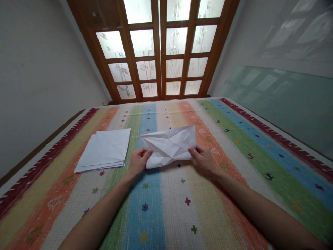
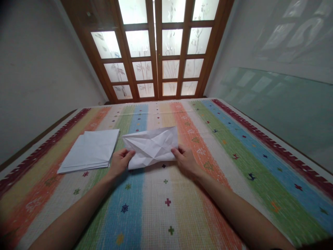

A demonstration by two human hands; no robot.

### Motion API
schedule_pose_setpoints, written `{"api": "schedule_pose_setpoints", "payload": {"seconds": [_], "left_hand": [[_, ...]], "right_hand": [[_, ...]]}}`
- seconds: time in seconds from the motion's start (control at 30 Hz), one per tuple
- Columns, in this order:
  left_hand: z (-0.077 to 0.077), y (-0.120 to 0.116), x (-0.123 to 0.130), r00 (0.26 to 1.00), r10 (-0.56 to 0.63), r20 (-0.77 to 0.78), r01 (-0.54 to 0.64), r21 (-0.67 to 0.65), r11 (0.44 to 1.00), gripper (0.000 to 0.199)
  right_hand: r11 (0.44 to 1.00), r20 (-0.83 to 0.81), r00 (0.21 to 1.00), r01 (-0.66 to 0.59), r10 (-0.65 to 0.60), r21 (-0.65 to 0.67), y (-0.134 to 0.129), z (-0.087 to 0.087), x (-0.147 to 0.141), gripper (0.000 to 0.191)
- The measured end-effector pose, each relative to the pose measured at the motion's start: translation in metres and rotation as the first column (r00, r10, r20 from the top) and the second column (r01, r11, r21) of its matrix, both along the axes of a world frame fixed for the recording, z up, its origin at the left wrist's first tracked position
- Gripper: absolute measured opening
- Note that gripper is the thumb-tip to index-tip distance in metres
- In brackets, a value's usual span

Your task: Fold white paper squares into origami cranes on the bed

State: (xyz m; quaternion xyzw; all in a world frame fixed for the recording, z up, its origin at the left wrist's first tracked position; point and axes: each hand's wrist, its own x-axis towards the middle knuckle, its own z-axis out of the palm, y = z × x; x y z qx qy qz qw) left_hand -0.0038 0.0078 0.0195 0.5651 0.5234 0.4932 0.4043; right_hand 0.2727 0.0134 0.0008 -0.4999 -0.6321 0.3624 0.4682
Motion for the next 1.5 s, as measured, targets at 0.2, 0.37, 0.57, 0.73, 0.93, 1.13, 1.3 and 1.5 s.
{"api": "schedule_pose_setpoints", "payload": {"seconds": [0.2, 0.37, 0.57, 0.73, 0.93, 1.13, 1.3, 1.5], "left_hand": [[0.000, 0.006, 0.001, 0.979, 0.052, 0.198, -0.035, -0.086, 0.996, 0.052], [-0.012, 0.009, -0.007, 0.997, 0.050, -0.061, -0.041, 0.145, 0.989, 0.057], [-0.021, -0.002, -0.008, 0.690, 0.047, -0.722, 0.376, 0.413, 0.830, 0.067], [-0.020, -0.012, 0.002, 0.330, -0.295, -0.897, 0.723, 0.040, 0.689, 0.094], [-0.014, -0.017, 0.006, 0.266, -0.377, -0.887, 0.720, -0.077, 0.689, 0.098], [-0.012, -0.016, 0.002, 0.292, -0.405, -0.866, 0.718, -0.081, 0.691, 0.095], [-0.013, -0.013, -0.001, 0.330, -0.433, -0.839, 0.719, -0.074, 0.691, 0.088], [-0.015, -0.010, -0.007, 0.542, -0.498, -0.677, 0.691, 0.021, 0.723, 0.079]], "right_hand": [[0.986, -0.374, 0.926, -0.017, -0.047, -0.167, 0.003, 0.009, -0.006, 0.042], [0.978, -0.338, 0.934, 0.053, -0.120, -0.203, 0.008, 0.005, -0.003, 0.061], [0.964, -0.129, 0.963, 0.218, -0.238, -0.153, 0.015, -0.018, -0.001, 0.064], [0.990, 0.079, 0.992, 0.101, -0.093, -0.097, 0.016, -0.019, 0.013, 0.044], [0.930, 0.366, 0.861, -0.366, 0.353, -0.036, 0.011, -0.001, 0.044, 0.044], [0.880, 0.625, 0.709, -0.469, 0.326, 0.072, 0.008, -0.002, 0.046, 0.033], [0.859, 0.709, 0.647, -0.499, 0.280, 0.116, 0.007, -0.006, 0.042, 0.035], [0.872, 0.603, 0.734, -0.473, 0.312, 0.124, 0.008, -0.015, 0.039, 0.033]]}}
